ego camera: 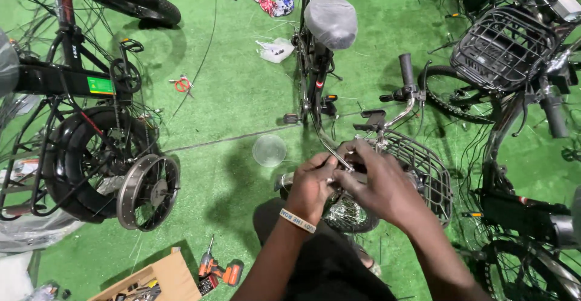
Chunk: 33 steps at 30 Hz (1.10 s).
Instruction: The person organizes and secures wires inside the frame of an electric bicycle using zip ties. They then move to the front of the bike to attach a metal basket to the handlebars, securing it with zip ties and arranging the wiring within the basket.
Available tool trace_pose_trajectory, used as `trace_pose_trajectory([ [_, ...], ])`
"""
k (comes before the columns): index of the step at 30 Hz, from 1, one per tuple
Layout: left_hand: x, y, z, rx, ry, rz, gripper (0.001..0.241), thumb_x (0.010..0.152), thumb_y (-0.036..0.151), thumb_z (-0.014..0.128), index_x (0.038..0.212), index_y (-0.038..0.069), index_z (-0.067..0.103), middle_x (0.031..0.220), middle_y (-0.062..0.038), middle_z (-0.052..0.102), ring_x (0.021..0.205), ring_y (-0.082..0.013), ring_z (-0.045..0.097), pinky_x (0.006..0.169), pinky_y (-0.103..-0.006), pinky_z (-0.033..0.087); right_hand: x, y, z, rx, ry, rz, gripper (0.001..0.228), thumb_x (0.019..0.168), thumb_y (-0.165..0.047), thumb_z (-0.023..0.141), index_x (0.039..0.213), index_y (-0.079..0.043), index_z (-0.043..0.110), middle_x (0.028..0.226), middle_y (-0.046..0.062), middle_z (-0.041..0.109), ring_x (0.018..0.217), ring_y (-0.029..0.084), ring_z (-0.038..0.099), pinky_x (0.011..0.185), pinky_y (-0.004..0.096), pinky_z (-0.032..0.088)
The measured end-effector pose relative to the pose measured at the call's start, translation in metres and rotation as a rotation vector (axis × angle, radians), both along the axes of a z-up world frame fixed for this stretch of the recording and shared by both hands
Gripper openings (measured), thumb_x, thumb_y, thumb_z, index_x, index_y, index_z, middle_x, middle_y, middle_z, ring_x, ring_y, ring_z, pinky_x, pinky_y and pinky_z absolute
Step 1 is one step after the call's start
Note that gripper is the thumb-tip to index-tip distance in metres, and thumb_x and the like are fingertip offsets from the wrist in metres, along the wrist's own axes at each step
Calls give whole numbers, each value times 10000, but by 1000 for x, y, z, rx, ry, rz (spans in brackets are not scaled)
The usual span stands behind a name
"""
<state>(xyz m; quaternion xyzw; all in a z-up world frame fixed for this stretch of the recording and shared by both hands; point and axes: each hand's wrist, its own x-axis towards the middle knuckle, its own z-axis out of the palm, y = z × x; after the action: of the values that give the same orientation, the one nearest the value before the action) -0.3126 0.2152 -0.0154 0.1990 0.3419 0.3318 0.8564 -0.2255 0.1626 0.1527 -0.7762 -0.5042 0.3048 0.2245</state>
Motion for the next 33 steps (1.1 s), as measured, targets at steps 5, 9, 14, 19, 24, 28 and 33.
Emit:
trace_pose_trajectory([
  [5,-41,33,71,63,-71,60,103,947,149,580,944,54,622,891,-96,648,749,-117,617,704,-230,518,-17,35,-36,121,221,-73,277,752,-173,802,923,-45,626,718,150,645,674,303,615,690,418,506],
  [9,-66,71,64,265,51,97,144,949,199,603,926,57,590,911,-128,665,742,-135,613,598,-244,561,-46,63,-46,-71,-64,-148,396,675,-471,817,763,-110,682,605,148,636,647,378,642,627,436,459],
  [14,-102,136,60,615,53,82,107,938,131,619,919,26,621,884,-172,699,834,-150,624,682,-303,571,-77,118,-64,47,167,-250,265,704,-307,809,775,-83,687,591,118,627,638,259,608,612,349,469],
  [19,-129,224,61,798,32,95,74,937,77,606,937,13,643,956,-141,689,969,-178,626,873,-355,528,-85,196,-91,386,425,-280,155,842,-112,692,973,-71,763,713,115,695,706,143,585,709,327,540],
  [24,-169,298,59,887,231,16,88,909,53,627,953,50,703,933,-115,701,911,-179,657,836,-353,554,-110,258,-110,550,336,-133,296,783,-92,750,1078,-108,739,940,149,741,932,253,694,879,415,527],
  [28,-174,333,51,840,211,-8,164,921,75,629,1067,42,698,927,-110,701,882,-149,622,789,-364,571,-134,294,-102,561,461,-181,235,828,-74,702,1061,-47,710,915,128,728,849,177,643,847,407,533],
  [33,-165,359,54,880,247,-120,399,831,121,732,1217,84,633,1045,-114,614,997,-207,577,837,-414,553,-149,323,-126,583,857,-420,180,907,-132,569,1028,-3,605,541,60,510,449,73,394,409,184,291],
])
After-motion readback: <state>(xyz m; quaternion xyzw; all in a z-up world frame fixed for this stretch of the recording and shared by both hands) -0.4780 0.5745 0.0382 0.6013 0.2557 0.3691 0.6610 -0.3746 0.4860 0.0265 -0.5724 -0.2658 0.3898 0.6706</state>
